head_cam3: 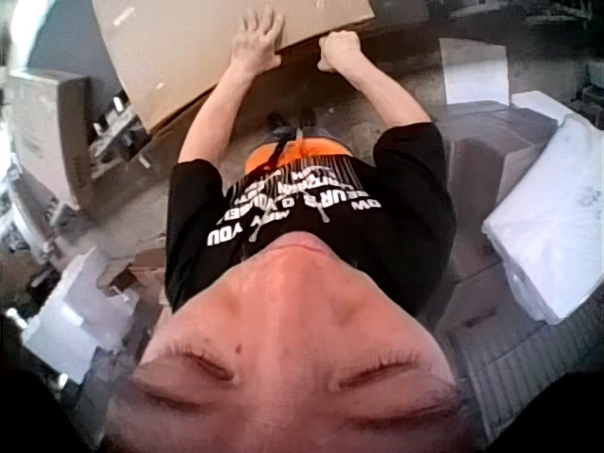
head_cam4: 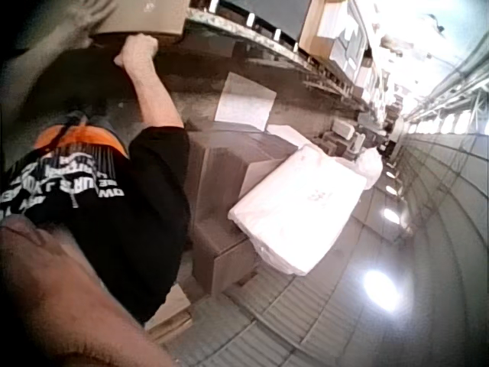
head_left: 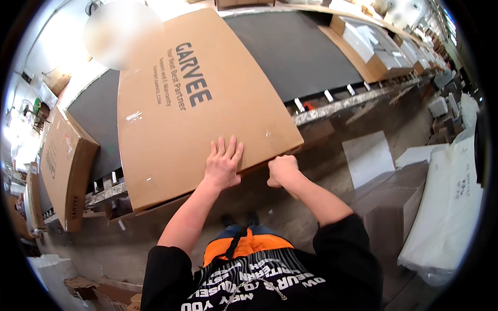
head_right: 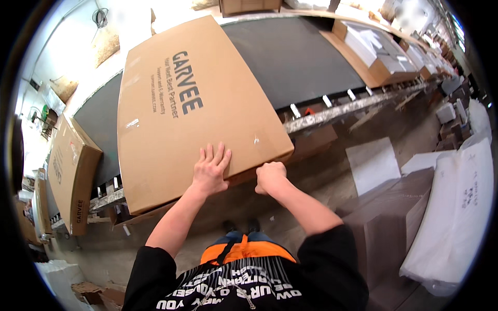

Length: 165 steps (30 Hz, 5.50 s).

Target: The person tapes large flat cardboard boxes at a warehouse workstation. The person retrieves a tape dispenser, applies tape to the edges of several flat boxes, inserts white foam protective sheets into an open box, and closes and tapes the final box shut.

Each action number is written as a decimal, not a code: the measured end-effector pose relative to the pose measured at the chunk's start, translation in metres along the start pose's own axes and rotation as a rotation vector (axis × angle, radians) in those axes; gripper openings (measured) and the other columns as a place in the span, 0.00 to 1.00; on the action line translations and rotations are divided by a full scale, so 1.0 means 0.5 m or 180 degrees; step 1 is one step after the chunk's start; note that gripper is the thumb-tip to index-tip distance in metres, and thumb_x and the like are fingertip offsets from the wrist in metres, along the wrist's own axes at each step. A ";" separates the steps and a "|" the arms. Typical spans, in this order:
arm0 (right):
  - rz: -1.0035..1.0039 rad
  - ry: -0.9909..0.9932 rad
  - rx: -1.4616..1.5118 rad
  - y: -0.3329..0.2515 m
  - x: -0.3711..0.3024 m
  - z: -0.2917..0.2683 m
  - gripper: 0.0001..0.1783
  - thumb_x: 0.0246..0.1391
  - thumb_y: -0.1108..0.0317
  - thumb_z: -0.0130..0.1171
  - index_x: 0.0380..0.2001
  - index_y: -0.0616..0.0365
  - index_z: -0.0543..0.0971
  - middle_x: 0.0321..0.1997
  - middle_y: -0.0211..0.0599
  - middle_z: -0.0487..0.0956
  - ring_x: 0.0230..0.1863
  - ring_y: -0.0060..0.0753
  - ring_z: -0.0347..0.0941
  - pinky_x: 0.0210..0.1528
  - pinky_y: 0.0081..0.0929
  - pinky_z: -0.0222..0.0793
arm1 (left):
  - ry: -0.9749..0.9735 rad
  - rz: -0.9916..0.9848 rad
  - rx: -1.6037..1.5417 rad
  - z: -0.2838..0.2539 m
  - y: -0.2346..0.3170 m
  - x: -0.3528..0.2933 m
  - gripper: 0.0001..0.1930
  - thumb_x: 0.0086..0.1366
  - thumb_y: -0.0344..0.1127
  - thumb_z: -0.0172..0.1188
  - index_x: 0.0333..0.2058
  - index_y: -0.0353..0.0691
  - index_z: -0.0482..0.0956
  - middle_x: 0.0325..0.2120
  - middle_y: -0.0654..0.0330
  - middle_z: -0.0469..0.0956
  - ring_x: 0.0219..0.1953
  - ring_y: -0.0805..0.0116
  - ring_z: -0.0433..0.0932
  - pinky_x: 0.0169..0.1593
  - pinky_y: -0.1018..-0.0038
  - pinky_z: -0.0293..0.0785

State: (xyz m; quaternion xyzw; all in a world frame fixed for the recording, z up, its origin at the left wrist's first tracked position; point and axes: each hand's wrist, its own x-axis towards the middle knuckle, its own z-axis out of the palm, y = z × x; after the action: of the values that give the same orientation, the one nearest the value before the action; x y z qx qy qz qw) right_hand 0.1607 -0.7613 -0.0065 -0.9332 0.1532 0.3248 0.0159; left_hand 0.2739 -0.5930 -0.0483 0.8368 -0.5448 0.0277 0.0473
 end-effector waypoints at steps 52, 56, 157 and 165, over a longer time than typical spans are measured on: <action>-0.0053 0.0371 0.2655 -0.518 -0.041 0.338 0.32 0.29 0.60 0.63 0.47 0.44 0.82 0.39 0.40 0.82 0.40 0.39 0.80 0.44 0.34 0.75 | 0.1054 -0.0416 -0.0277 -0.073 -0.422 -0.574 0.42 0.35 0.42 0.77 0.51 0.29 0.74 0.53 0.43 0.73 0.59 0.47 0.70 0.64 0.57 0.64; 0.0303 0.1062 0.6457 -0.216 -0.107 0.436 0.41 0.24 0.87 0.58 0.53 0.63 0.77 0.50 0.42 0.79 0.48 0.34 0.77 0.53 0.29 0.72 | 0.0442 -0.0604 0.0088 -0.118 -0.339 -0.503 0.47 0.42 0.52 0.75 0.54 0.22 0.69 0.55 0.35 0.69 0.63 0.42 0.64 0.69 0.54 0.52; -0.0014 0.1529 0.3759 -1.195 0.055 0.153 0.25 0.38 0.54 0.62 0.45 0.41 0.81 0.50 0.42 0.76 0.49 0.45 0.76 0.50 0.42 0.73 | -0.0572 0.4626 0.0247 -0.109 -0.670 -0.431 0.22 0.58 0.60 0.58 0.48 0.59 0.74 0.64 0.73 0.61 0.69 0.48 0.53 0.70 0.47 0.47; 0.2739 0.3264 0.3616 -0.951 -0.316 0.416 0.28 0.32 0.60 0.66 0.46 0.45 0.81 0.50 0.35 0.77 0.40 0.45 0.79 0.42 0.34 0.76 | -0.2271 0.4797 0.1467 -0.187 -0.448 -0.368 0.31 0.63 0.63 0.48 0.49 0.41 0.75 0.56 0.61 0.71 0.65 0.63 0.61 0.71 0.55 0.46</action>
State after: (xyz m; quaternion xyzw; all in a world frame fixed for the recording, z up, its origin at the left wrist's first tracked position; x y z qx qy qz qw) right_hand 0.0595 -0.2379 -0.1072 -0.6764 0.6186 -0.2821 0.2833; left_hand 0.4047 -0.3254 0.0155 0.1999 -0.9174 -0.1028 -0.3283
